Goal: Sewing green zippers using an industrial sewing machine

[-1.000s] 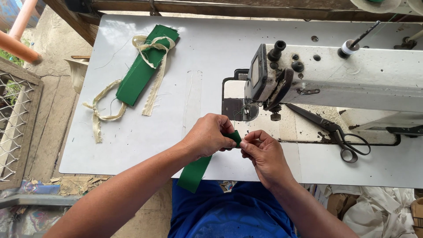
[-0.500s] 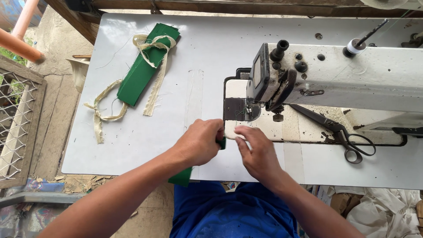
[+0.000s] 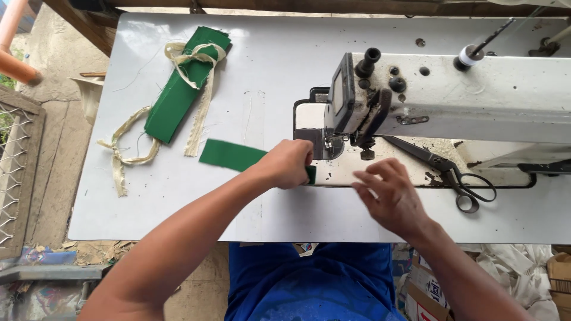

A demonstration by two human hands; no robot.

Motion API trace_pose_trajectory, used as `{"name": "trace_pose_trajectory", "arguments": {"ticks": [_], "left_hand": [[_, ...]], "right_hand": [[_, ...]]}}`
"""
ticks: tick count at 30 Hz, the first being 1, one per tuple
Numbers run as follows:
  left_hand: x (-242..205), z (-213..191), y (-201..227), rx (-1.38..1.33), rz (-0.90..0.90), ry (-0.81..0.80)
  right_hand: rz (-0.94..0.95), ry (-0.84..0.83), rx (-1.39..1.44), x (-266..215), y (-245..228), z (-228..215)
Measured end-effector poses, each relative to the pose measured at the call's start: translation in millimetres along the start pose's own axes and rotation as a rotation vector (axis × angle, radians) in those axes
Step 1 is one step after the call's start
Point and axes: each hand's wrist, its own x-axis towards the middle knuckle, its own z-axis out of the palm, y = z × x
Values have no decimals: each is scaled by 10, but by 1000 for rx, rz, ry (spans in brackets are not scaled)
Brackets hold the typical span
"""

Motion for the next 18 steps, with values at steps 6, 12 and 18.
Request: {"name": "trace_pose_trajectory", "arguments": {"ticks": [6,12,18], "left_hand": [[532,259,60,-20,-13,67],[597,281,73,6,-49,62],[554,242,162,21,-59,84]], "right_hand": [[-316,44,132,84,-215,118],[-356,18,88,174,-201,250],[-281,-47,148,163,-116,324]]}}
